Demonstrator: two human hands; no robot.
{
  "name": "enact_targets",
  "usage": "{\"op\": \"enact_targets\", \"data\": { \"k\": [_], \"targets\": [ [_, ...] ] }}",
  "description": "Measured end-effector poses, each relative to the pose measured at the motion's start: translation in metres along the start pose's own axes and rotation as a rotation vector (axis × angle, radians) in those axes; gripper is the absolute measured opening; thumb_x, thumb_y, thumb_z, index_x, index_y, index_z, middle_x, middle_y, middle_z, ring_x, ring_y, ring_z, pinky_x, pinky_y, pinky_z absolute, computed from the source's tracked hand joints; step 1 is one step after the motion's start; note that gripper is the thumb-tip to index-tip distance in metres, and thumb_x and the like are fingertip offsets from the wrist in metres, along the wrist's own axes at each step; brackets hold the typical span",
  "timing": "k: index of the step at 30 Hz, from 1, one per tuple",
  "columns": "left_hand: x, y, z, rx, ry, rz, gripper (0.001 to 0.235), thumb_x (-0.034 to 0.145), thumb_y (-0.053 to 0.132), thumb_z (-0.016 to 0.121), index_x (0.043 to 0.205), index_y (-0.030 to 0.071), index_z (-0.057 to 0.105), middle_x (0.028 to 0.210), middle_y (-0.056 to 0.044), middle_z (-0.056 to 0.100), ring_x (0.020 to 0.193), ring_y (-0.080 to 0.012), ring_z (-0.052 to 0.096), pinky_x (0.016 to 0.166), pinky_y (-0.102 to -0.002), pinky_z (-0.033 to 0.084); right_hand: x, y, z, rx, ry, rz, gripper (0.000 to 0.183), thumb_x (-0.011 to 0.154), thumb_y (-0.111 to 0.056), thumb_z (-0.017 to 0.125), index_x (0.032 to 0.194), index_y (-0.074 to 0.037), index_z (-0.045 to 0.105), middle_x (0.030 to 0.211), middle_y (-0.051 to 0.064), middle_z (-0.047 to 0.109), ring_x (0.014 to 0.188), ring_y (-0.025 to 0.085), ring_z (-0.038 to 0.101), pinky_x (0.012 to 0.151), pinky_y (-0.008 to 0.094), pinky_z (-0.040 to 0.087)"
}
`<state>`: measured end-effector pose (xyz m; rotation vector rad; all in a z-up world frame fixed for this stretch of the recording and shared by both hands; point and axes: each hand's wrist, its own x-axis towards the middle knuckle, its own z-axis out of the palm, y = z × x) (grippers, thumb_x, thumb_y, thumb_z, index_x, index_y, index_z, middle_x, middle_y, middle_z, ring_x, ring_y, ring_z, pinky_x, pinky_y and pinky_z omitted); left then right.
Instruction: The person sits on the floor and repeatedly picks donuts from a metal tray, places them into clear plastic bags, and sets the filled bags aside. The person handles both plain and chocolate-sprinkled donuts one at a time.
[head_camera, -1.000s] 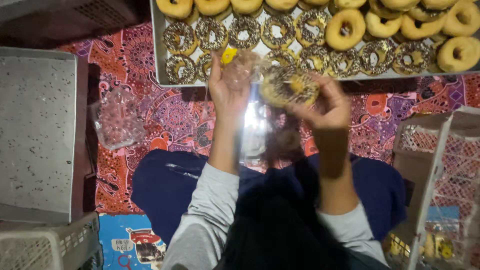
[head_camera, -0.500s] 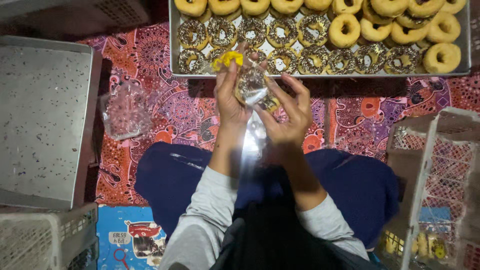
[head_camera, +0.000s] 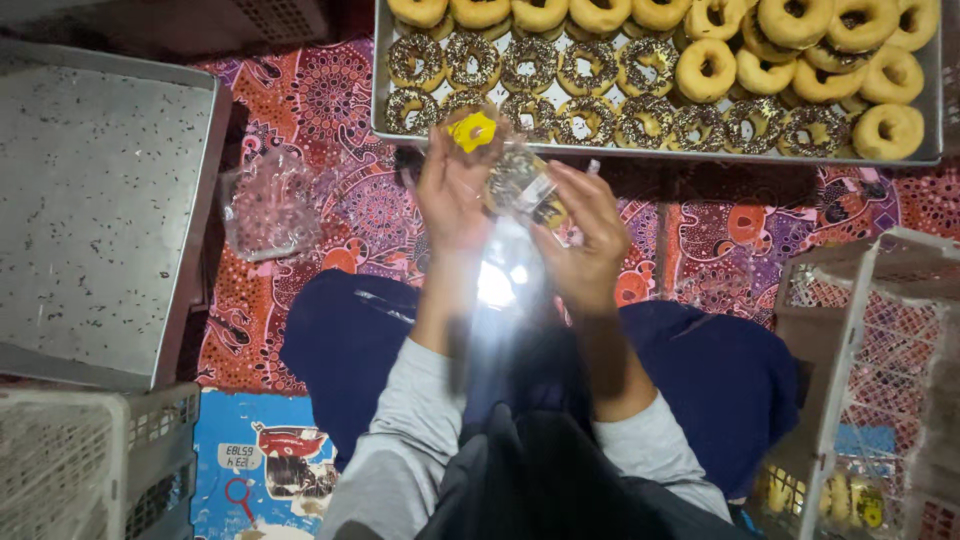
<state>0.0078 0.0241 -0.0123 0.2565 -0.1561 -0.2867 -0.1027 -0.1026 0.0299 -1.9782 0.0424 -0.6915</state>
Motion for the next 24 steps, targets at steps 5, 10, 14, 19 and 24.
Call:
{"op": "enact_targets", "data": {
  "k": [5, 10, 14, 19, 24],
  "targets": [
    [-0.006, 0.005, -0.012, -0.017, -0.002, 0.008, 0.023, 0.114, 0.023, 0.052, 0.127, 0.006, 0.059, 0.139, -0.018, 0.061, 0.128, -0.0334, 0.062, 0.114, -0.054, 0.052, -0.009, 0.001, 0.001, 0.347, 0.063, 0.137, 0.053, 0.085, -0.002, 0.086, 0.135, -0.009, 0.071, 0.152, 0.016, 0.060, 0.145, 0.032, 0.056, 0.126, 0.044, 0.048],
    [-0.017, -0.012, 0.000, -0.043, 0.008, 0.035, 0.044, 0.105, 0.034, 0.056, 0.140, 0.007, 0.057, 0.135, -0.018, 0.063, 0.124, -0.0334, 0.064, 0.108, -0.049, 0.053, -0.008, -0.007, 0.014, -0.179, -0.008, -0.144, 0.063, 0.078, -0.008, 0.090, 0.136, -0.017, 0.068, 0.155, 0.018, 0.050, 0.145, 0.035, 0.047, 0.121, 0.047, 0.042],
    [-0.034, -0.032, 0.008, 0.253, 0.210, -0.071, 0.055, 0.107, 0.039, 0.059, 0.150, 0.006, 0.050, 0.140, -0.017, 0.060, 0.127, -0.0309, 0.059, 0.111, -0.047, 0.049, -0.001, -0.008, 0.019, -0.269, 0.032, -0.123, 0.059, 0.084, -0.011, 0.090, 0.138, -0.013, 0.068, 0.154, 0.020, 0.051, 0.145, 0.037, 0.046, 0.122, 0.050, 0.041],
    [-0.030, -0.023, -0.011, 0.035, -0.017, 0.011, 0.063, 0.109, 0.052, 0.056, 0.146, 0.001, 0.053, 0.136, -0.016, 0.064, 0.127, -0.0327, 0.060, 0.109, -0.052, 0.049, 0.006, -0.001, 0.009, -0.181, -0.034, -0.101, 0.052, 0.083, -0.009, 0.089, 0.131, -0.007, 0.070, 0.134, 0.011, 0.070, 0.130, 0.028, 0.065, 0.122, 0.052, 0.040],
    [-0.015, 0.017, -0.041, 0.169, 0.140, -0.003, 0.041, 0.110, 0.033, 0.054, 0.140, 0.006, 0.056, 0.130, -0.016, 0.067, 0.121, -0.0347, 0.063, 0.107, -0.053, 0.051, 0.002, 0.007, -0.008, -0.108, -0.222, -0.118, 0.050, 0.081, -0.005, 0.085, 0.129, -0.007, 0.071, 0.133, 0.011, 0.072, 0.127, 0.028, 0.068, 0.122, 0.049, 0.043]
  ]
}}
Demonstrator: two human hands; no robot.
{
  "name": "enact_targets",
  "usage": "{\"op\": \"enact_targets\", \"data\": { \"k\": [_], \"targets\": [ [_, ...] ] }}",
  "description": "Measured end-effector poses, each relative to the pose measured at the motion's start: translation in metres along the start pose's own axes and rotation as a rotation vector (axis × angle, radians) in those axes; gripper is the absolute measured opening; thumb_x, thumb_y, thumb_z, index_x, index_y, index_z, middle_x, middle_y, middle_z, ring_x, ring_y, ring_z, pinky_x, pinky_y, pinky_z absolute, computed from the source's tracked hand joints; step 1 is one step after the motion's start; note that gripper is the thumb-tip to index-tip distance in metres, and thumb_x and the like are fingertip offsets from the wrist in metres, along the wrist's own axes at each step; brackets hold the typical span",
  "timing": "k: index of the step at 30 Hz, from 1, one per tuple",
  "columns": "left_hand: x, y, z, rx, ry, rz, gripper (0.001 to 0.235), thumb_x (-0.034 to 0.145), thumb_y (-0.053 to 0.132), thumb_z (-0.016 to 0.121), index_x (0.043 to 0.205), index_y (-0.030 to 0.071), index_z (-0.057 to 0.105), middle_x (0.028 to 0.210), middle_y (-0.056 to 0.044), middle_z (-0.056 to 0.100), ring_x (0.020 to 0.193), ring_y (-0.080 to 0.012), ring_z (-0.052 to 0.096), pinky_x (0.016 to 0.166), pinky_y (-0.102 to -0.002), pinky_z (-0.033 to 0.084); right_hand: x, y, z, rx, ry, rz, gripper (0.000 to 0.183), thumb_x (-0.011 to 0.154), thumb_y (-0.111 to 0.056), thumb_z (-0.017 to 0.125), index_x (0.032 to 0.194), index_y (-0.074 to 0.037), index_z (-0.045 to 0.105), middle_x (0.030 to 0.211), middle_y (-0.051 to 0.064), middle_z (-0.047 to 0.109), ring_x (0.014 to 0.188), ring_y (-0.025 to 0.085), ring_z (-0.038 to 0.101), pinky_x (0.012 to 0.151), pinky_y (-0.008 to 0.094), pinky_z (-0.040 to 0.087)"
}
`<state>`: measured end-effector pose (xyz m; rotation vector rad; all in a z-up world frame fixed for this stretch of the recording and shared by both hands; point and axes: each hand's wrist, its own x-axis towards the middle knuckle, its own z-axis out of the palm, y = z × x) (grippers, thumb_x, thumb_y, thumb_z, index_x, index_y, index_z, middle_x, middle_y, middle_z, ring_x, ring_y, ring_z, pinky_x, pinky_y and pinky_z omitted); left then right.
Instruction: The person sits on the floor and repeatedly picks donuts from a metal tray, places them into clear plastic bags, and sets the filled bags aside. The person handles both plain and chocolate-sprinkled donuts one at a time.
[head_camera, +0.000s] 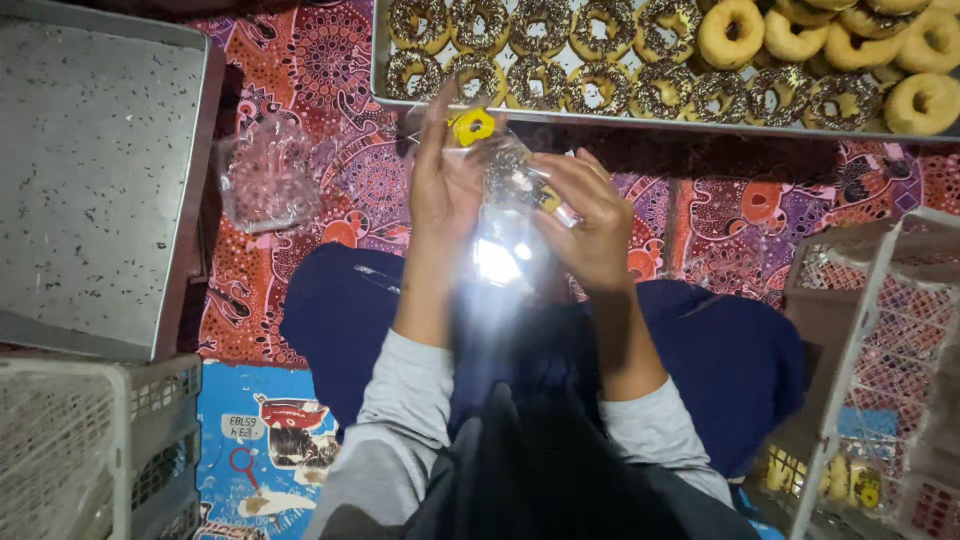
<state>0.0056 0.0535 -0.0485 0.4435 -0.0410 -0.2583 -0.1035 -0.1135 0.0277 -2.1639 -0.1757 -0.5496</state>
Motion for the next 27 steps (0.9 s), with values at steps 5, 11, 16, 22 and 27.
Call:
{"op": "enact_targets", "data": {
  "k": [5, 11, 16, 22, 27],
  "targets": [
    [0.004, 0.004, 0.004, -0.162, 0.094, -0.066, 0.020, 0.109, 0.020, 0.051, 0.123, 0.007, 0.058, 0.124, -0.018, 0.067, 0.120, -0.0384, 0.066, 0.106, -0.061, 0.054, -0.005, 0.001, 0.002, 0.509, 0.160, 0.262, 0.047, 0.087, -0.007, 0.083, 0.132, -0.009, 0.070, 0.149, 0.016, 0.059, 0.140, 0.031, 0.057, 0.118, 0.046, 0.048],
    [-0.014, -0.021, 0.010, -0.231, -0.094, -0.058, 0.028, 0.112, 0.022, 0.048, 0.135, 0.006, 0.052, 0.134, -0.023, 0.063, 0.125, -0.0395, 0.063, 0.111, -0.057, 0.051, -0.021, -0.009, 0.035, 0.003, 0.210, 0.055, 0.058, 0.080, -0.010, 0.091, 0.135, -0.009, 0.070, 0.152, 0.017, 0.054, 0.145, 0.034, 0.051, 0.123, 0.047, 0.043],
    [-0.033, -0.039, 0.030, -0.076, -0.057, -0.099, 0.054, 0.118, 0.029, 0.049, 0.159, -0.003, 0.036, 0.150, -0.028, 0.051, 0.136, -0.0386, 0.054, 0.117, -0.052, 0.047, -0.013, -0.009, 0.047, -0.052, 0.249, 0.051, 0.058, 0.083, -0.005, 0.082, 0.138, -0.013, 0.069, 0.161, 0.021, 0.045, 0.152, 0.035, 0.044, 0.126, 0.048, 0.042],
    [-0.093, -0.029, 0.042, 1.475, 0.027, 0.683, 0.087, 0.099, 0.033, 0.067, 0.161, 0.000, 0.015, 0.163, -0.030, 0.020, 0.155, -0.0343, 0.020, 0.125, -0.046, 0.027, -0.005, 0.001, 0.037, 0.070, 0.122, 0.238, 0.057, 0.088, -0.013, 0.080, 0.142, -0.010, 0.063, 0.149, 0.017, 0.061, 0.138, 0.029, 0.062, 0.117, 0.039, 0.050],
    [-0.110, 0.026, 0.003, 1.756, -0.421, 0.698, 0.054, 0.092, 0.020, 0.076, 0.139, 0.005, 0.056, 0.143, -0.017, 0.061, 0.140, -0.0322, 0.053, 0.122, -0.051, 0.035, -0.023, -0.015, 0.033, 0.602, -0.255, 0.479, 0.053, 0.103, -0.008, 0.068, 0.154, -0.008, 0.053, 0.147, 0.021, 0.058, 0.126, 0.032, 0.054, 0.103, 0.033, 0.043]
  ]
}}
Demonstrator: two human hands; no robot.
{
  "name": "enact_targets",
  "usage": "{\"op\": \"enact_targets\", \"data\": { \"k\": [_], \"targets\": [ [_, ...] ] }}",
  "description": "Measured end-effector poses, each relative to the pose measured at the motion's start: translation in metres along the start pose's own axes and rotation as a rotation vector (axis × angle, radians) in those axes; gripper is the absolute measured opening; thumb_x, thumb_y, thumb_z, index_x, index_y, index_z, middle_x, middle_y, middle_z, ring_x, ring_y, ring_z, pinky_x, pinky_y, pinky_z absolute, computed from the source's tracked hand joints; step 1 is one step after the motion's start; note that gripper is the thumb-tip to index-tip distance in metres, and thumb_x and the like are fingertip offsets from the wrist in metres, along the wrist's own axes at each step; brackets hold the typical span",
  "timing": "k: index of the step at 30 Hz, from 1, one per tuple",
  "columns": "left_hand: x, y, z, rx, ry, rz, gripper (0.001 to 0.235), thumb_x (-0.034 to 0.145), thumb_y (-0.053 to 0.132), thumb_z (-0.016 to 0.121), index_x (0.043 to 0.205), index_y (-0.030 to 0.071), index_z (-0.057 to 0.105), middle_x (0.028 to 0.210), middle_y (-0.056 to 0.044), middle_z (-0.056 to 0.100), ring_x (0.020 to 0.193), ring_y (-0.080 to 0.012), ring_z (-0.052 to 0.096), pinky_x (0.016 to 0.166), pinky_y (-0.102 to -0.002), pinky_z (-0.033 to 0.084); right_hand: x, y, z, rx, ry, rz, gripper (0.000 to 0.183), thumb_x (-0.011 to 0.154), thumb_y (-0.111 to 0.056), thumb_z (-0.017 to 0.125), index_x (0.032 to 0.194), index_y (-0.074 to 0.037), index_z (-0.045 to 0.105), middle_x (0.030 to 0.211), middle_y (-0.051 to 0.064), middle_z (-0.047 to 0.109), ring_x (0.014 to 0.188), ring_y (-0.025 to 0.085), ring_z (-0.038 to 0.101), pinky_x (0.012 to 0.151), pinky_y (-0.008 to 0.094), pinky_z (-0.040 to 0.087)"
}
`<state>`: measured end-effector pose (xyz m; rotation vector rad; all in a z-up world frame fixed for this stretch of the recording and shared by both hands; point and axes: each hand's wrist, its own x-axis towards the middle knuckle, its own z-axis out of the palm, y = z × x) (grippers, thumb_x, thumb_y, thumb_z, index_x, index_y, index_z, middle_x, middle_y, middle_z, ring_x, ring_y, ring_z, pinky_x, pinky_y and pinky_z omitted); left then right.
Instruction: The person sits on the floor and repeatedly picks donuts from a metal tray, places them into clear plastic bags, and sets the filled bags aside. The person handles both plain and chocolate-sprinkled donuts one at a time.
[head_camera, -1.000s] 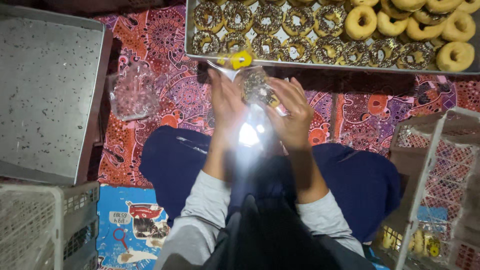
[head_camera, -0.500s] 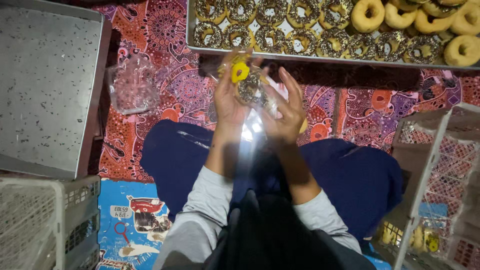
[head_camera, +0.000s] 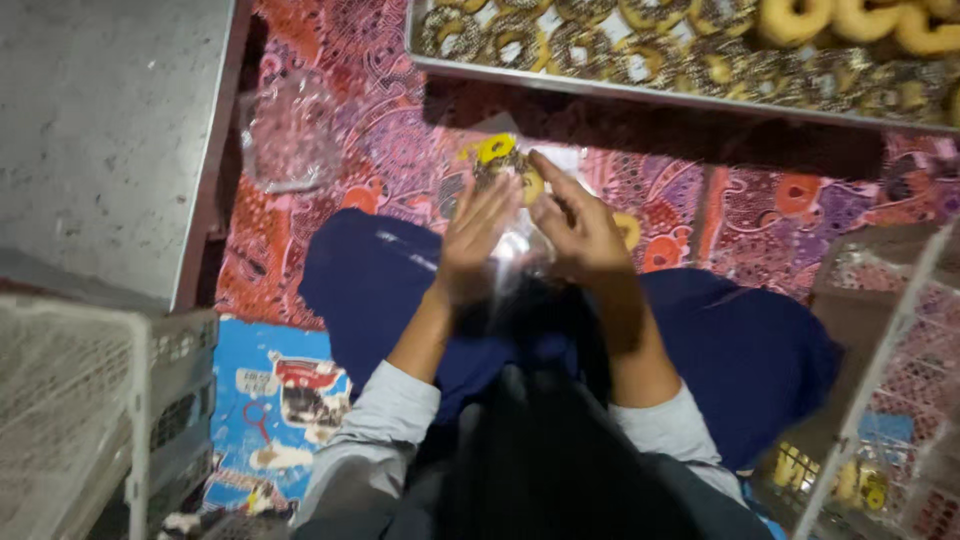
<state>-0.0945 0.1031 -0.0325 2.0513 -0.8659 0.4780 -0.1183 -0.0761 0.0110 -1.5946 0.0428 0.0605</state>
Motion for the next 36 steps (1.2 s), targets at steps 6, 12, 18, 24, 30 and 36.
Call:
{"op": "enact_targets", "data": {
  "k": [6, 12, 18, 24, 30, 36],
  "targets": [
    [-0.062, 0.023, -0.059, -0.124, 0.328, -0.409, 0.014, 0.107, 0.012, 0.066, 0.117, 0.004, 0.072, 0.116, -0.014, 0.078, 0.111, -0.0279, 0.077, 0.108, -0.038, 0.058, -0.013, -0.013, 0.047, -0.477, -0.104, -0.314, 0.026, 0.096, -0.016, 0.076, 0.121, -0.008, 0.072, 0.105, 0.012, 0.076, 0.089, 0.019, 0.075, 0.077, 0.031, 0.058],
    [-0.108, 0.020, -0.104, -0.700, 0.610, -0.915, 0.023, 0.105, 0.018, 0.063, 0.108, -0.004, 0.068, 0.103, -0.013, 0.077, 0.096, -0.0195, 0.076, 0.092, -0.034, 0.061, -0.028, -0.022, 0.124, -0.759, -0.311, -0.564, 0.014, 0.092, -0.017, 0.073, 0.105, -0.013, 0.077, 0.081, 0.012, 0.066, 0.072, 0.033, 0.065, 0.066, 0.043, 0.051],
    [-0.122, 0.008, -0.110, -0.474, 0.519, -0.986, 0.022, 0.104, 0.014, 0.065, 0.113, -0.004, 0.074, 0.099, -0.013, 0.077, 0.092, -0.0165, 0.071, 0.085, -0.030, 0.058, -0.027, -0.007, 0.148, -0.673, -0.292, -0.702, 0.027, 0.090, -0.017, 0.073, 0.117, -0.012, 0.071, 0.092, 0.009, 0.065, 0.089, 0.029, 0.067, 0.078, 0.040, 0.055],
    [-0.130, 0.014, -0.107, -0.189, 0.352, -0.821, 0.017, 0.101, 0.013, 0.068, 0.108, -0.001, 0.075, 0.104, -0.010, 0.079, 0.095, -0.0152, 0.076, 0.088, -0.031, 0.061, 0.005, -0.032, 0.147, -1.032, -0.323, -0.743, 0.025, 0.098, -0.010, 0.070, 0.120, 0.001, 0.070, 0.110, 0.014, 0.073, 0.091, 0.029, 0.069, 0.082, 0.042, 0.054],
    [-0.105, 0.021, -0.102, -0.572, 0.865, -0.750, 0.020, 0.106, 0.014, 0.069, 0.115, -0.004, 0.072, 0.115, -0.016, 0.076, 0.109, -0.0235, 0.072, 0.106, -0.038, 0.057, 0.014, -0.018, 0.129, -0.460, -0.343, 0.273, 0.044, 0.097, -0.022, 0.071, 0.137, -0.006, 0.069, 0.110, 0.010, 0.078, 0.095, 0.021, 0.072, 0.092, 0.034, 0.056],
    [-0.121, 0.029, -0.106, -0.080, 0.638, -0.797, 0.034, 0.104, 0.022, 0.059, 0.132, 0.002, 0.060, 0.131, -0.010, 0.063, 0.121, -0.0211, 0.060, 0.107, -0.035, 0.048, -0.045, 0.071, 0.136, -0.027, -0.459, 0.211, 0.042, 0.105, -0.030, 0.056, 0.138, -0.005, 0.062, 0.128, 0.010, 0.069, 0.120, 0.015, 0.062, 0.105, 0.031, 0.049]
  ]
}}
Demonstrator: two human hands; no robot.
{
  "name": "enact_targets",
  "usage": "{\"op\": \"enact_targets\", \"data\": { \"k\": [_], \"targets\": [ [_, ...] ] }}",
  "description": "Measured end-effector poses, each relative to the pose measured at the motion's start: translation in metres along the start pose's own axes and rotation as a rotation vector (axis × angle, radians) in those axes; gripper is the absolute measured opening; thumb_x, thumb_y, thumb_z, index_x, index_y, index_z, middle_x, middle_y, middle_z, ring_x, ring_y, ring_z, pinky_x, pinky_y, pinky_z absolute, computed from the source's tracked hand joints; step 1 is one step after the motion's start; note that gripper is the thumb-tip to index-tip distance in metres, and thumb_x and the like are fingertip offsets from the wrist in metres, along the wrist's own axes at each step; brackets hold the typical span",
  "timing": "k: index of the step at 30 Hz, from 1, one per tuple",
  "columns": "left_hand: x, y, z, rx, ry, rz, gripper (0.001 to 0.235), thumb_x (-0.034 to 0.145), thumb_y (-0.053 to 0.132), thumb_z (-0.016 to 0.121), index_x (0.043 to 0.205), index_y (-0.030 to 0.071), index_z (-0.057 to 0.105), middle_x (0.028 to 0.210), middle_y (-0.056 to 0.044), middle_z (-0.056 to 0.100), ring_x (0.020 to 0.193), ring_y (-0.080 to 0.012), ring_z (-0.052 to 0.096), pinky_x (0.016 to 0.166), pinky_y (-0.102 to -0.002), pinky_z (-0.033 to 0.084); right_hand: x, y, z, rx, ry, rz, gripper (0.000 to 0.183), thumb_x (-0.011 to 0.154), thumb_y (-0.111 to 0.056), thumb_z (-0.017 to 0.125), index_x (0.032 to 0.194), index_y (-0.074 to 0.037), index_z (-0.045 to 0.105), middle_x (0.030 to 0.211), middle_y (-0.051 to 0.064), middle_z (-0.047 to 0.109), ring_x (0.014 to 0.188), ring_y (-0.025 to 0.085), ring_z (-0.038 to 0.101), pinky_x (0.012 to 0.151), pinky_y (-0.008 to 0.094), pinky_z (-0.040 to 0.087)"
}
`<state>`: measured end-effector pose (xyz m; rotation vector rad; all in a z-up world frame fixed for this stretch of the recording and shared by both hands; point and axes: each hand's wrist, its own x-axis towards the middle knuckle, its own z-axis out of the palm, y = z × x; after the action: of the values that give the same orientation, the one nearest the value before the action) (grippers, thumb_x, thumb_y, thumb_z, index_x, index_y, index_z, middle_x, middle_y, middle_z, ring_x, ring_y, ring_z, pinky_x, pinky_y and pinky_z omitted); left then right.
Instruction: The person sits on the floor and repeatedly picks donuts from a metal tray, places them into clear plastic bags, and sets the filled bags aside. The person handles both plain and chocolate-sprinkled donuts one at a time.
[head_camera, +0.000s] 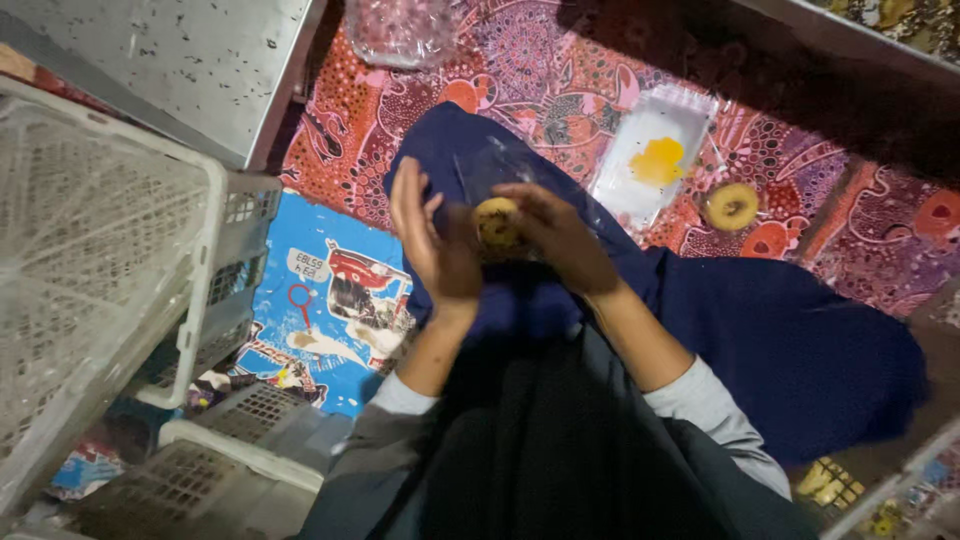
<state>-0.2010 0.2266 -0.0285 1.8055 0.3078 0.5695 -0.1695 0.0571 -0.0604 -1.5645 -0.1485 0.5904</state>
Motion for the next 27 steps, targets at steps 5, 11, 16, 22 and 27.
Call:
{"op": "enact_targets", "data": {
  "k": [5, 11, 16, 22, 27],
  "targets": [
    [0.006, -0.026, -0.010, -0.449, -0.195, -0.602, 0.031, 0.105, 0.024, 0.060, 0.111, -0.002, 0.076, 0.112, -0.014, 0.075, 0.101, -0.0175, 0.070, 0.097, -0.031, 0.054, 0.012, -0.009, 0.006, 0.342, 0.001, 0.085, 0.045, 0.111, -0.035, 0.038, 0.136, -0.007, 0.064, 0.125, 0.006, 0.071, 0.119, 0.016, 0.063, 0.104, 0.030, 0.049],
    [0.010, -0.014, 0.002, -0.266, -0.128, -0.129, 0.016, 0.105, 0.014, 0.065, 0.097, 0.000, 0.065, 0.106, -0.006, 0.061, 0.085, -0.0118, 0.058, 0.077, -0.025, 0.049, 0.021, -0.024, 0.002, -0.263, 0.575, -0.447, 0.020, 0.108, -0.020, 0.059, 0.104, -0.005, 0.072, 0.100, 0.012, 0.068, 0.098, 0.024, 0.065, 0.090, 0.035, 0.053],
    [0.012, 0.009, 0.013, -0.147, -0.084, -0.129, 0.016, 0.101, 0.008, 0.064, 0.088, 0.001, 0.057, 0.099, -0.005, 0.055, 0.070, -0.0140, 0.062, 0.062, -0.029, 0.054, 0.023, 0.018, -0.001, -0.311, 0.537, -0.410, 0.014, 0.101, -0.012, 0.063, 0.090, -0.004, 0.060, 0.092, 0.012, 0.062, 0.091, 0.026, 0.061, 0.084, 0.035, 0.048],
    [-0.012, -0.023, 0.048, 0.263, -0.327, 0.184, 0.008, 0.096, 0.000, 0.069, 0.090, 0.002, 0.065, 0.093, -0.017, 0.067, 0.078, -0.0257, 0.068, 0.069, -0.034, 0.055, 0.008, 0.115, -0.045, -1.221, 0.475, -0.216, 0.027, 0.091, -0.011, 0.070, 0.116, -0.001, 0.067, 0.102, 0.015, 0.063, 0.093, 0.026, 0.063, 0.080, 0.032, 0.052],
    [-0.017, -0.063, 0.203, 0.409, -0.704, 0.777, 0.024, 0.087, 0.003, 0.072, 0.106, -0.006, 0.060, 0.110, -0.024, 0.062, 0.107, -0.0420, 0.061, 0.097, -0.051, 0.053, -0.015, 0.154, -0.177, -1.120, 0.705, -0.532, 0.043, 0.077, -0.020, 0.075, 0.115, -0.003, 0.066, 0.111, 0.015, 0.065, 0.103, 0.035, 0.063, 0.087, 0.041, 0.054]
  ]
}}
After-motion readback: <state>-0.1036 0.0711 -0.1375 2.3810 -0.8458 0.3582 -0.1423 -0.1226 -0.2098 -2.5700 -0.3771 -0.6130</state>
